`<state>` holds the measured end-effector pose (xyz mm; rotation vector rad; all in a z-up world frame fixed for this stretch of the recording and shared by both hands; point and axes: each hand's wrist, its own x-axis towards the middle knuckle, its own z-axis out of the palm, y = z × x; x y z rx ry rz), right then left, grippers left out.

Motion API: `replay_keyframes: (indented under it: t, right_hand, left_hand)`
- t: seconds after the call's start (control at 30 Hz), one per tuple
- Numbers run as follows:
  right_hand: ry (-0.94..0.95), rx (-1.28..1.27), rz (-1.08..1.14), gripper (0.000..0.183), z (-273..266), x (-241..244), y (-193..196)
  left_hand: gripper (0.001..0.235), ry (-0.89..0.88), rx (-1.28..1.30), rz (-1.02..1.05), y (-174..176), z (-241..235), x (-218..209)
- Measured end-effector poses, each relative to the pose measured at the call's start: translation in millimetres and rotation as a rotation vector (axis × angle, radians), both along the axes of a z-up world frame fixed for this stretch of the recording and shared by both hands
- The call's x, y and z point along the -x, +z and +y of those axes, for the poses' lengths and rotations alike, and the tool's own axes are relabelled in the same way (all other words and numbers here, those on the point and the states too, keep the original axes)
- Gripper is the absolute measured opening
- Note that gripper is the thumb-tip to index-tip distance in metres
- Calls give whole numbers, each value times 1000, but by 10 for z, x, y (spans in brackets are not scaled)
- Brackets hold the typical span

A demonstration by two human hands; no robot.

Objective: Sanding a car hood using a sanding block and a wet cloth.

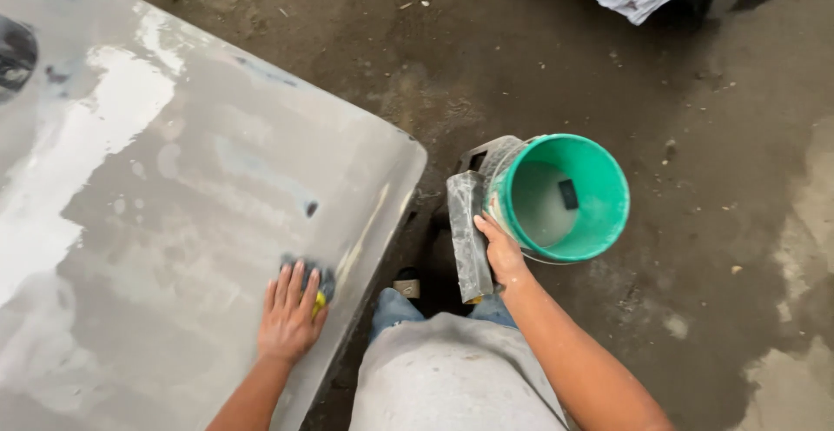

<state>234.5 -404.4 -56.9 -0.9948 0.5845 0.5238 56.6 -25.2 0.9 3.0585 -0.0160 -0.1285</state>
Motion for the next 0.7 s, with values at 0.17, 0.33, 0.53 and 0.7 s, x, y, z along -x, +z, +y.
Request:
replay_keyframes:
  t: [0.17, 0.33, 0.53, 0.7]
  right_hand:
    - [15, 26, 45, 58, -382, -115, 500]
    - [45, -163, 9, 41, -991, -349, 719]
    - [144, -39, 146, 39, -1937, -918, 378]
    - [410, 152, 185, 46, -2454, -1391, -234]
  left_hand:
    - [54, -22, -6, -186, -175, -608, -1175]
    - [33, 198, 360, -340, -160, -1646, -1886]
    - [35, 266, 967, -381, -152, -3459, -2175]
    - [41, 612, 1187, -211, -607, -4538, -2393]
